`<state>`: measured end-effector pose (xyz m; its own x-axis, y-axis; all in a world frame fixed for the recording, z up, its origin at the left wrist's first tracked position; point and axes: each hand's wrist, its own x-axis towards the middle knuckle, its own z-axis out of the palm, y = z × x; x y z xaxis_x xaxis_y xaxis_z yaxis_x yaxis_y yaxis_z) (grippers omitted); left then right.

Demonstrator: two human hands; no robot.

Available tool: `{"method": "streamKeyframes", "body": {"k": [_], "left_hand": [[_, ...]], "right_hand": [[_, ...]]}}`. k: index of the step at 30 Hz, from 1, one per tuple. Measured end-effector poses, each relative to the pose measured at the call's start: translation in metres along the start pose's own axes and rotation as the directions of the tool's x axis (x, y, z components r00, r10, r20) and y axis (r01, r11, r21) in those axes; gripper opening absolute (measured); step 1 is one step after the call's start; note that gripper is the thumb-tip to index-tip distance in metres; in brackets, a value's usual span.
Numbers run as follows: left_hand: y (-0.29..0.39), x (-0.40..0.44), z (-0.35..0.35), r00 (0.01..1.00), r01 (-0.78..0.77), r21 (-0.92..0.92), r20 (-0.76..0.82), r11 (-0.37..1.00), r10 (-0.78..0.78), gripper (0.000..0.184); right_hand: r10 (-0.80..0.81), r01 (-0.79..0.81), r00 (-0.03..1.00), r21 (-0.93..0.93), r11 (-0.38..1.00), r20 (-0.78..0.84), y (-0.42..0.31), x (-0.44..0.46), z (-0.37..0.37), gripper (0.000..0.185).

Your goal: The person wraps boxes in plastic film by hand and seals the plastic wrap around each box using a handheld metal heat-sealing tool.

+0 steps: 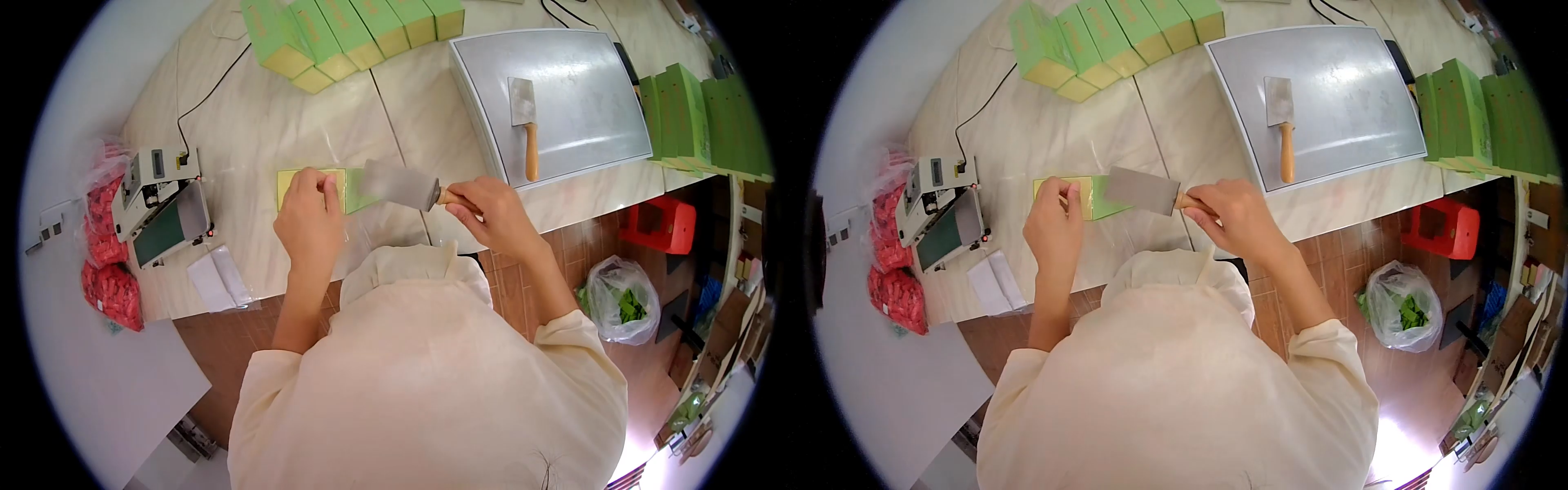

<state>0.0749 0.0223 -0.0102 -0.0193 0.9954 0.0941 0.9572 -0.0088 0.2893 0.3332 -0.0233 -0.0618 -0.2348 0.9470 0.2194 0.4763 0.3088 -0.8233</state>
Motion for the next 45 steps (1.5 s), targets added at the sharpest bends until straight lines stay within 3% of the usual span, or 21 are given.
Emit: {"method": "streamKeyframes", "body": {"k": [2, 8, 12, 16, 18, 22, 24, 25, 27, 31, 34, 39, 43, 45], "left_hand": [[-0.005, 0.001, -0.001, 1.000, 0.005, 0.007, 0.005, 1.000, -0.005, 0.018], [-0.020, 0.006, 0.001, 1.000, -0.002, 0.004, -0.009, 1.000, 0.002, 0.017], [-0.033, 0.008, 0.006, 0.993, -0.100, 0.001, -0.069, 0.995, 0.099, 0.017], [-0.038, 0.008, 0.004, 0.995, -0.080, -0.005, -0.055, 0.997, 0.080, 0.014], [-0.036, 0.006, -0.005, 0.995, 0.094, -0.122, 0.044, 0.988, -0.089, 0.014], [-0.033, -0.007, -0.033, 0.963, 0.189, -0.090, 0.214, 0.978, -0.167, 0.022], [-0.041, -0.017, -0.035, 0.977, -0.065, -0.064, 0.201, 0.996, 0.076, 0.033], [-0.044, -0.020, -0.036, 0.978, -0.058, -0.069, 0.198, 0.996, 0.071, 0.033], [-0.050, -0.025, -0.037, 0.949, -0.246, -0.094, 0.178, 0.965, 0.260, 0.046], [-0.062, -0.027, -0.037, 0.946, -0.251, -0.120, 0.180, 0.961, 0.270, 0.050], [-0.070, -0.023, -0.042, 0.946, -0.302, -0.162, 0.075, 0.939, 0.317, 0.045], [-0.072, -0.014, -0.047, 0.862, -0.503, -0.135, -0.004, 0.854, 0.507, 0.040], [-0.070, -0.007, -0.039, 0.869, -0.482, -0.142, 0.050, 0.864, 0.493, 0.031], [-0.080, -0.002, -0.031, 0.826, -0.550, -0.090, 0.094, 0.831, 0.557, 0.020]], "right_hand": [[-0.087, 0.087, 0.996, -0.015, 0.996, -0.020, 0.001, 0.003, 0.002, 0.014], [-0.147, 0.148, 0.989, -0.033, 0.988, 0.012, -0.008, 0.015, 0.003, 0.015], [-0.150, 0.153, 0.987, -0.048, 0.987, 0.050, -0.017, 0.022, 0.001, 0.014], [-0.127, 0.135, 0.988, -0.087, 0.987, 0.083, -0.027, 0.026, 0.001, 0.010], [-0.122, 0.132, 0.988, -0.117, 0.984, 0.094, -0.034, 0.027, 0.002, 0.009], [-0.111, 0.133, 0.985, -0.168, 0.977, 0.134, -0.050, 0.034, 0.007, 0.007], [-0.120, 0.144, 0.983, -0.179, 0.973, 0.138, -0.056, 0.038, 0.012, 0.008], [-0.110, 0.141, 0.982, -0.212, 0.967, 0.151, -0.058, 0.040, 0.015, 0.009], [-0.102, 0.144, 0.980, -0.250, 0.958, 0.170, -0.061, 0.043, 0.020, 0.010], [-0.123, 0.170, 0.975, -0.266, 0.949, 0.183, -0.066, 0.049, 0.025, 0.011], [-0.119, 0.172, 0.972, -0.265, 0.949, 0.202, -0.068, 0.051, 0.026, 0.011], [-0.093, 0.156, 0.970, -0.282, 0.947, 0.226, -0.068, 0.051, 0.026, 0.012], [-0.100, 0.158, 0.971, -0.269, 0.950, 0.216, -0.067, 0.050, 0.029, 0.012], [-0.109, 0.162, 0.973, -0.268, 0.950, 0.203, -0.067, 0.052, 0.030, 0.012]]}}
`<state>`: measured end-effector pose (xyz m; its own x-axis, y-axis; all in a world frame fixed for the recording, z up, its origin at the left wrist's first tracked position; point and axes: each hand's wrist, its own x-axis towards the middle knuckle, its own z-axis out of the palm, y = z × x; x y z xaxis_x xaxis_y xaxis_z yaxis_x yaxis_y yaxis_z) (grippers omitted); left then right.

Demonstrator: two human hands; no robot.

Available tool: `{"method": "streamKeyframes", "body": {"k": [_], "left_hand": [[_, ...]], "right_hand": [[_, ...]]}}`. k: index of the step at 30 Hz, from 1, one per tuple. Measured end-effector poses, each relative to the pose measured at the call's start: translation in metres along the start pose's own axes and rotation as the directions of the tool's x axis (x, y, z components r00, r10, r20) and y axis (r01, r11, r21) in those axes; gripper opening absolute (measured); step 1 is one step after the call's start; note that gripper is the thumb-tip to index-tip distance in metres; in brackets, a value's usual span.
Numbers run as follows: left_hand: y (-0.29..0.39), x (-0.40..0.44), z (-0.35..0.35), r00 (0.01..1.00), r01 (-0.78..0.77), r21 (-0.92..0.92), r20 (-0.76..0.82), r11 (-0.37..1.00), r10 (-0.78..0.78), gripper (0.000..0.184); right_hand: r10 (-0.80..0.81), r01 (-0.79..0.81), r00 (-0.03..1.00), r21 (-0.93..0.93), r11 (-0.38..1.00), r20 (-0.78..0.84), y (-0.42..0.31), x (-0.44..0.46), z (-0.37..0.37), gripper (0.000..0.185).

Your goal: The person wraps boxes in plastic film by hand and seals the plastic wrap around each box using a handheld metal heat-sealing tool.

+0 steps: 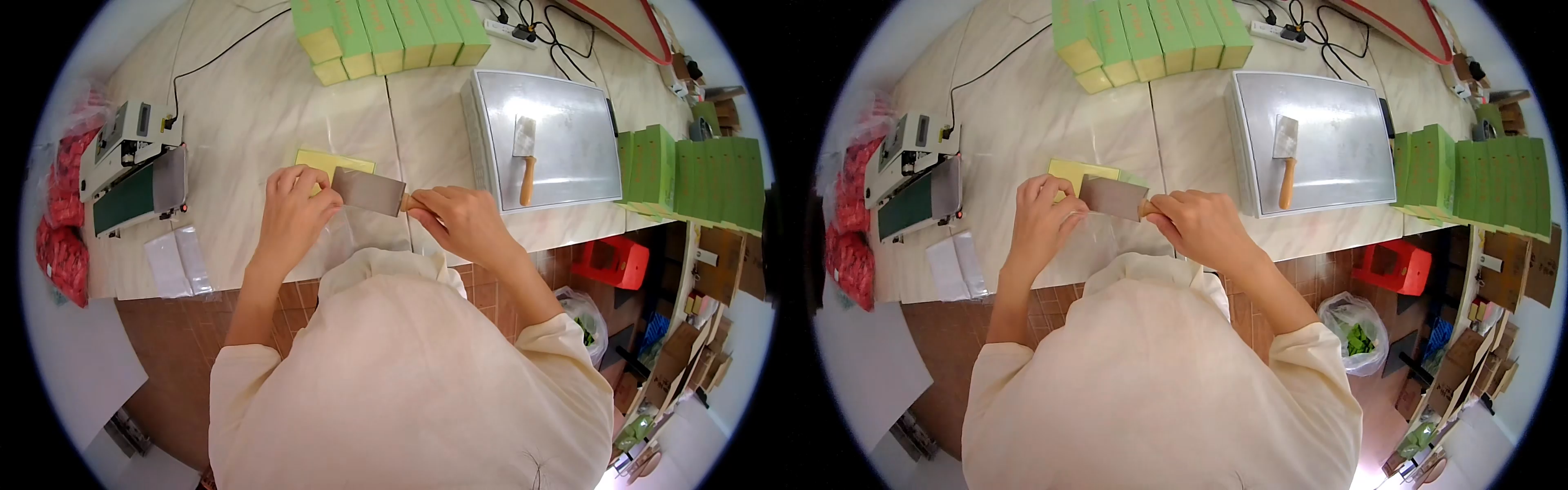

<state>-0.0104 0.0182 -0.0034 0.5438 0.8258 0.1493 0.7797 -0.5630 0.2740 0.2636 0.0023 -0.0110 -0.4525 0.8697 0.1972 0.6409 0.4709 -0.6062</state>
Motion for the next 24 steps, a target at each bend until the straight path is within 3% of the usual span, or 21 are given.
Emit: {"method": "streamKeyframes", "body": {"k": [9, 13, 16, 24], "left_hand": [[-0.017, 0.019, 0.004, 0.993, 0.015, -0.075, -0.115, 0.997, -0.024, 0.010], [-0.017, 0.025, 0.010, 0.991, 0.029, -0.051, -0.125, 0.998, -0.035, 0.009], [-0.016, 0.029, 0.014, 0.991, 0.013, -0.022, -0.135, 1.000, -0.015, 0.008], [-0.021, 0.033, 0.020, 0.981, 0.022, 0.028, -0.196, 0.999, -0.016, 0.011]], "right_hand": [[-0.024, 0.024, 1.000, 0.002, 1.000, -0.013, 0.003, -0.010, -0.022, 0.010], [0.095, -0.095, 0.995, 0.004, 0.995, 0.023, 0.003, -0.027, -0.042, 0.011], [0.194, -0.190, 0.980, 0.107, 0.976, -0.032, 0.005, -0.034, -0.039, 0.012], [0.057, -0.055, 0.998, 0.111, 0.992, -0.015, -0.005, -0.018, -0.007, 0.011]]}}
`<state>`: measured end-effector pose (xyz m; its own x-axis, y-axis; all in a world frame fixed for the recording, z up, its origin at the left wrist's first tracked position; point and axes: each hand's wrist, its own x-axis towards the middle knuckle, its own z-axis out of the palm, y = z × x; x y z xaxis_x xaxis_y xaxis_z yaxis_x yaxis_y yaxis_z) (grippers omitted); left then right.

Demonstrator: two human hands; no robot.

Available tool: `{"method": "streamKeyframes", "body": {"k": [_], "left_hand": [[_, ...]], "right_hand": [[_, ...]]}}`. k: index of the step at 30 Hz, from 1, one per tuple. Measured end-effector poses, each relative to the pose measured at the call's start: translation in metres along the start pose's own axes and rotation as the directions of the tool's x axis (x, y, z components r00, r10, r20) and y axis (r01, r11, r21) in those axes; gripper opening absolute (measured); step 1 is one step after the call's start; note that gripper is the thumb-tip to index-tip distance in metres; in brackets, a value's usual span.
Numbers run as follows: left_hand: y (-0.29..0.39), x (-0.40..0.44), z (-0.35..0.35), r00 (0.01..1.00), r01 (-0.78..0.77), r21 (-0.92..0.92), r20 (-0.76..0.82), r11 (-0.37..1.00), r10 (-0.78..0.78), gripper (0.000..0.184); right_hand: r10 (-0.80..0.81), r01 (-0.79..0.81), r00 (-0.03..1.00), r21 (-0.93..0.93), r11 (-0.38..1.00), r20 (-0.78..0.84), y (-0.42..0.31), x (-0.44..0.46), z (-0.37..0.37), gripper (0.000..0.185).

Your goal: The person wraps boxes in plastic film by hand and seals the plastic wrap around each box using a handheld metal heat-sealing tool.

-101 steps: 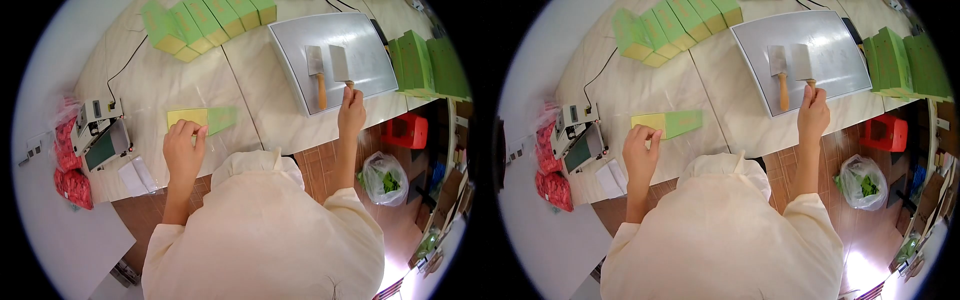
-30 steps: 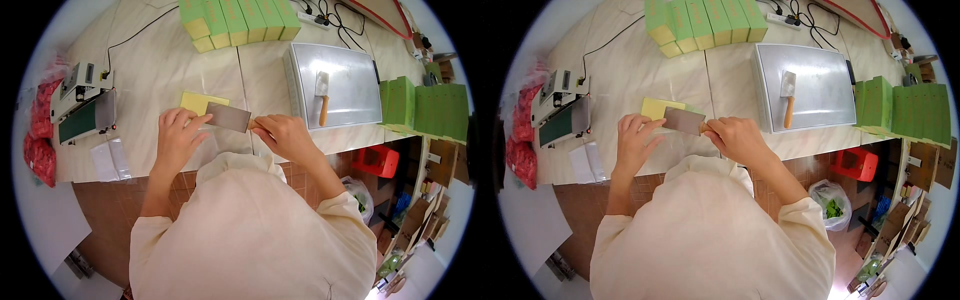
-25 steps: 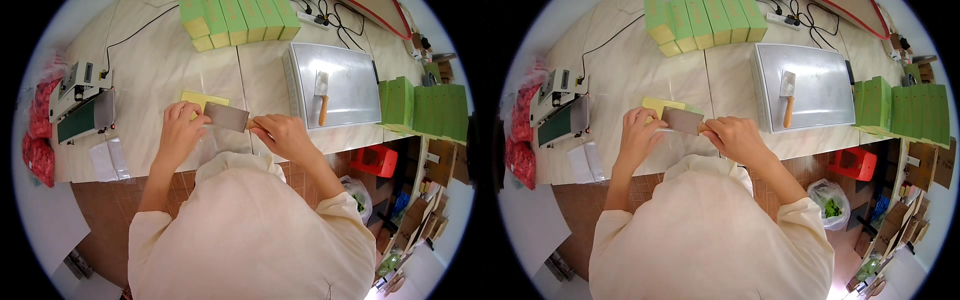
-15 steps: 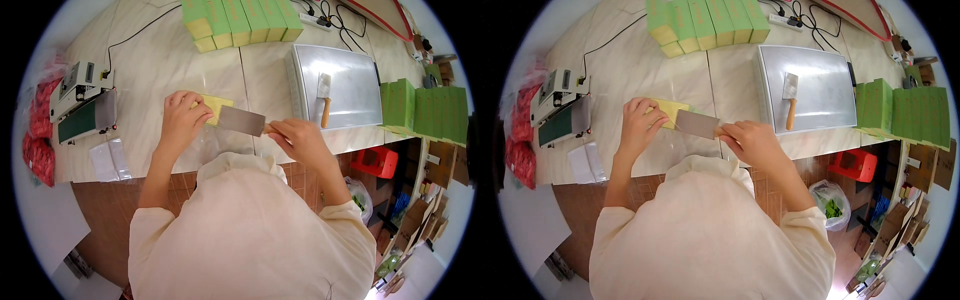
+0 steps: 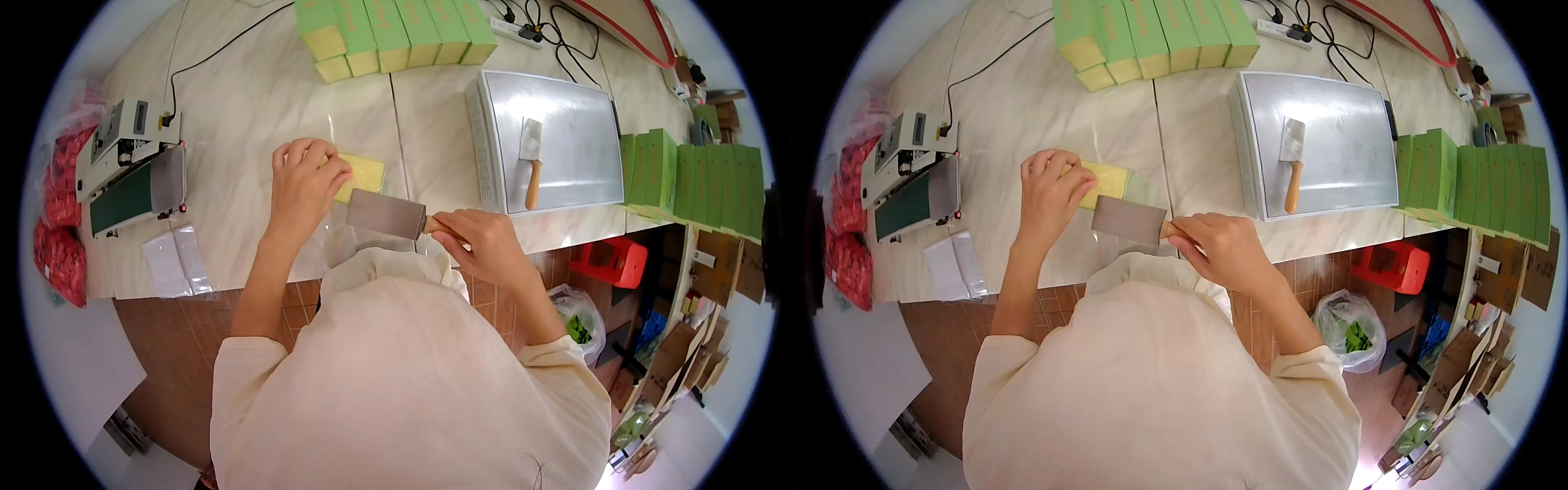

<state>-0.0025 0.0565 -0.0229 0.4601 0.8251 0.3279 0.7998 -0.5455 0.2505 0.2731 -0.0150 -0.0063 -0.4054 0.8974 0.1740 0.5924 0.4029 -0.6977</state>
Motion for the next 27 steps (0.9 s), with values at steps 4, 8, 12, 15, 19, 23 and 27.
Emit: {"method": "streamKeyframes", "body": {"k": [4, 8, 12, 15, 19, 23, 27], "left_hand": [[-0.003, -0.001, 0.001, 1.000, 0.027, 0.001, 0.014, 1.000, -0.027, 0.008], [-0.006, -0.003, 0.000, 0.999, 0.033, 0.020, -0.012, 0.999, -0.032, 0.012], [-0.003, 0.001, -0.005, 0.996, 0.084, -0.047, -0.026, 0.995, -0.086, 0.030], [-0.001, 0.016, -0.009, 0.998, 0.023, -0.094, -0.055, 0.995, -0.029, 0.038], [-0.006, 0.030, -0.007, 0.996, -0.031, -0.102, 0.085, 0.994, 0.040, 0.030], [-0.013, 0.032, -0.004, 0.980, -0.150, -0.082, 0.123, 0.985, 0.159, 0.016], [-0.014, 0.019, -0.003, 0.957, -0.268, -0.060, 0.098, 0.961, 0.273, 0.010]], "right_hand": [[0.024, -0.026, 1.000, -0.095, 0.995, -0.018, 0.000, 0.007, 0.001, 0.010], [0.044, -0.048, 0.998, -0.116, 0.992, -0.038, 0.004, 0.012, 0.002, 0.009], [0.032, -0.033, 0.999, -0.121, 0.992, -0.009, 0.005, 0.021, 0.000, 0.014], [0.032, -0.035, 0.999, -0.125, 0.992, -0.024, 0.007, 0.026, 0.003, 0.010], [0.019, -0.024, 0.999, -0.130, 0.991, -0.040, 0.009, 0.033, 0.007, 0.008], [-0.001, -0.006, 0.999, -0.136, 0.991, -0.049, 0.005, 0.038, 0.009, 0.007], [0.014, -0.024, 0.998, -0.165, 0.986, -0.060, 0.001, 0.039, 0.008, 0.008]]}}
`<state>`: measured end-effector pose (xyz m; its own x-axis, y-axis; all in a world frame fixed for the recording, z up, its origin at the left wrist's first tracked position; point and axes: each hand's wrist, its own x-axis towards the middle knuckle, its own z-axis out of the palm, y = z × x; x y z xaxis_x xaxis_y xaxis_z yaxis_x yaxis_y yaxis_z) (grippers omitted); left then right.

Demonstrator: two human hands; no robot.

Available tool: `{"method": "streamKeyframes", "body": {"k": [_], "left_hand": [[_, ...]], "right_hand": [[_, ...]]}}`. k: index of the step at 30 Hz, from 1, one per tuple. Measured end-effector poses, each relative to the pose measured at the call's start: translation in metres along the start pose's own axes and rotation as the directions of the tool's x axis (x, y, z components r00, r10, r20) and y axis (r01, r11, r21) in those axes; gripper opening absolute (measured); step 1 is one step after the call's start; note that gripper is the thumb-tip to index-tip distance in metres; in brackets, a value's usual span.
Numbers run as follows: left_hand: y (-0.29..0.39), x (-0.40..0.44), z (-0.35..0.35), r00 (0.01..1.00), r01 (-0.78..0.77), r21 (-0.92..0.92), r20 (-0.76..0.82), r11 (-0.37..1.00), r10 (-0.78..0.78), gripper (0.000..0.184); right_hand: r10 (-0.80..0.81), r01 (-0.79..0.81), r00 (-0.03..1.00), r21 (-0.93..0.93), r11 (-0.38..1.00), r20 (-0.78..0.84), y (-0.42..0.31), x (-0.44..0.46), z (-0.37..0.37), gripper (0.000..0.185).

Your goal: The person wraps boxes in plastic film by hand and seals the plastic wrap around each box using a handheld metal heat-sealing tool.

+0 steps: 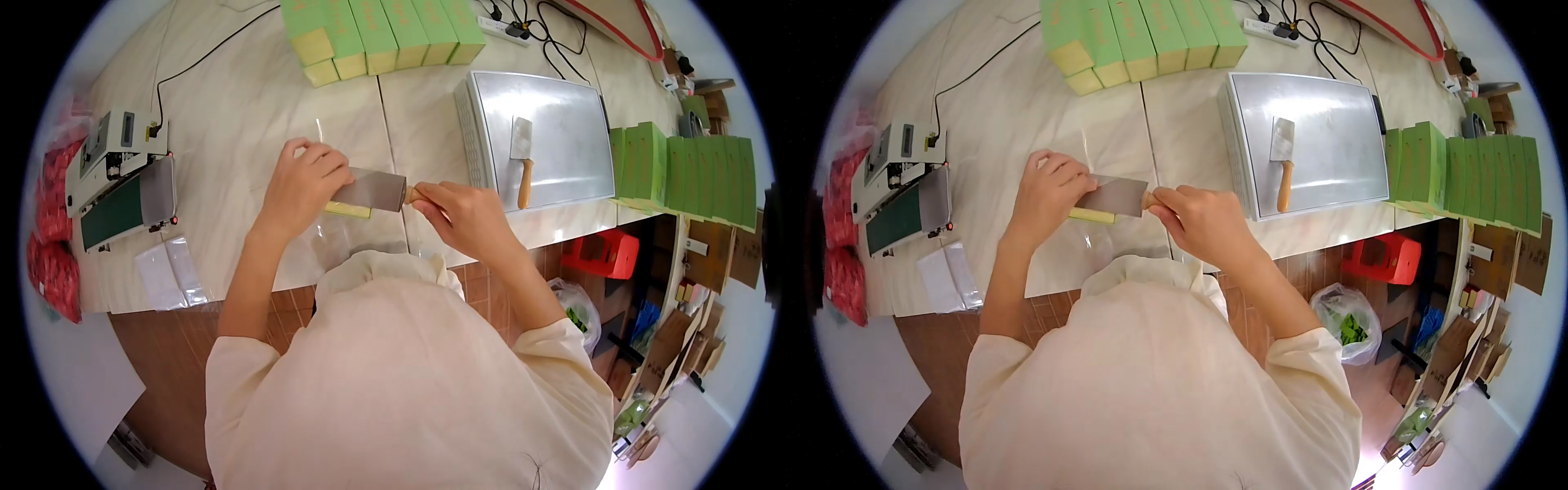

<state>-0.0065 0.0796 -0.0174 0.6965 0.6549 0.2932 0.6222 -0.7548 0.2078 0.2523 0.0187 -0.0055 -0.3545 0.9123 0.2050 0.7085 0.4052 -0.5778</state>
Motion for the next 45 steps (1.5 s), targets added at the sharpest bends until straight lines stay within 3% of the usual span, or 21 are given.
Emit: {"method": "streamKeyframes", "body": {"k": [7, 9, 10, 13, 14, 16, 18, 21, 26, 28, 29, 30, 32, 33, 35, 39, 40, 41, 42, 44, 45], "left_hand": [[0.003, -0.011, -0.003, 0.999, -0.023, 0.042, 0.027, 0.999, 0.022, 0.015], [0.009, -0.015, -0.017, 0.954, 0.299, -0.028, -0.024, 0.954, -0.300, 0.046], [0.006, -0.023, -0.018, 0.953, 0.302, -0.028, -0.025, 0.953, -0.302, 0.046], [-0.015, -0.063, -0.014, 0.816, 0.516, -0.395, -0.043, 0.760, -0.576, 0.088], [-0.020, -0.074, -0.004, 0.815, 0.516, -0.399, -0.045, 0.758, -0.578, 0.088], [-0.027, -0.092, 0.023, 0.788, 0.503, -0.665, 0.088, 0.553, -0.610, 0.094], [-0.029, -0.098, 0.045, 0.777, 0.560, -0.642, 0.186, 0.524, -0.602, 0.096], [-0.032, -0.079, 0.049, 0.759, 0.615, -0.646, 0.329, 0.452, -0.562, 0.098], [-0.026, -0.043, 0.054, 0.797, 0.535, -0.747, 0.291, 0.396, -0.529, 0.084], [-0.021, -0.027, 0.073, 0.774, 0.505, -0.765, 0.198, 0.399, -0.601, 0.076], [-0.012, -0.015, 0.082, 0.779, 0.479, -0.770, 0.152, 0.422, -0.608, 0.076], [-0.003, -0.003, 0.092, 0.783, 0.453, -0.773, 0.105, 0.445, -0.614, 0.076], [0.044, 0.023, 0.096, 0.571, 0.525, -0.790, 0.052, 0.316, -0.819, 0.078], [0.063, 0.028, 0.104, 0.580, 0.521, -0.792, 0.055, 0.319, -0.813, 0.078], [0.093, 0.027, 0.126, 0.668, 0.505, -0.643, -0.131, 0.575, -0.733, 0.075], [0.121, -0.005, 0.141, 0.826, 0.276, -0.570, -0.272, 0.774, -0.494, 0.069], [0.115, -0.019, 0.142, 0.809, 0.349, -0.762, -0.049, 0.546, -0.586, 0.061], [0.108, -0.030, 0.144, 0.776, 0.417, -0.869, 0.189, 0.265, -0.602, 0.053], [0.099, -0.029, 0.137, 0.774, 0.418, -0.869, 0.189, 0.264, -0.604, 0.053], [0.080, -0.017, 0.110, 0.474, 0.244, -0.967, 0.179, -0.067, -0.862, 0.047], [0.077, -0.016, 0.095, 0.463, 0.242, -0.968, 0.179, -0.070, -0.868, 0.047]], "right_hand": [[0.062, -0.063, 0.990, 0.007, 0.998, 0.123, 0.000, 0.000, -0.007, 0.010], [0.065, -0.075, 0.994, 0.107, 0.991, 0.091, 0.012, -0.011, -0.016, 0.013], [0.078, -0.091, 0.995, 0.211, 0.973, 0.069, 0.018, -0.020, -0.023, 0.017], [0.451, -0.465, 0.885, 0.245, 0.851, 0.114, 0.033, -0.044, -0.068, 0.024], [0.543, -0.538, 0.838, 0.239, 0.808, 0.053, 0.051, -0.058, -0.073, 0.025], [0.679, -0.648, 0.714, 0.205, 0.733, -0.171, 0.097, -0.079, -0.076, 0.031], [0.768, -0.761, 0.567, 0.170, 0.627, -0.297, 0.157, -0.102, -0.071, 0.040], [0.725, -0.848, 0.498, -0.090, 0.523, -0.476, 0.233, -0.136, -0.046, 0.046], [0.824, -0.899, 0.359, 0.074, 0.431, -0.437, 0.256, -0.148, -0.014, 0.044], [0.564, -0.878, 0.475, -0.321, 0.356, -0.675, 0.237, -0.139, 0.005, 0.041], [0.403, -0.826, 0.540, -0.373, 0.423, -0.738, 0.218, -0.127, 0.008, 0.045], [0.420, -0.763, 0.579, -0.283, 0.582, -0.699, 0.196, -0.111, 0.010, 0.047], [0.456, -0.563, 0.683, -0.013, 0.826, -0.570, 0.148, -0.085, 0.032, 0.056], [0.472, -0.440, 0.763, 0.179, 0.880, -0.443, 0.114, -0.072, 0.047, 0.063], [0.446, -0.282, 0.856, 0.488, 0.826, -0.260, 0.061, -0.054, 0.077, 0.079], [0.685, -0.331, 0.691, 0.742, 0.583, -0.230, 0.018, -0.042, 0.091, 0.085], [0.784, -0.397, 0.589, 0.775, 0.492, -0.195, 0.016, -0.041, 0.089, 0.084], [0.742, -0.409, 0.611, 0.693, 0.594, -0.275, 0.022, -0.046, 0.092, 0.079], [0.741, -0.410, 0.613, 0.692, 0.594, -0.273, 0.022, -0.048, 0.092, 0.079], [0.571, -0.366, 0.769, 0.534, 0.762, -0.287, 0.019, -0.052, 0.094, 0.075], [0.566, -0.366, 0.777, 0.532, 0.764, -0.278, 0.017, -0.051, 0.097, 0.075]]}}
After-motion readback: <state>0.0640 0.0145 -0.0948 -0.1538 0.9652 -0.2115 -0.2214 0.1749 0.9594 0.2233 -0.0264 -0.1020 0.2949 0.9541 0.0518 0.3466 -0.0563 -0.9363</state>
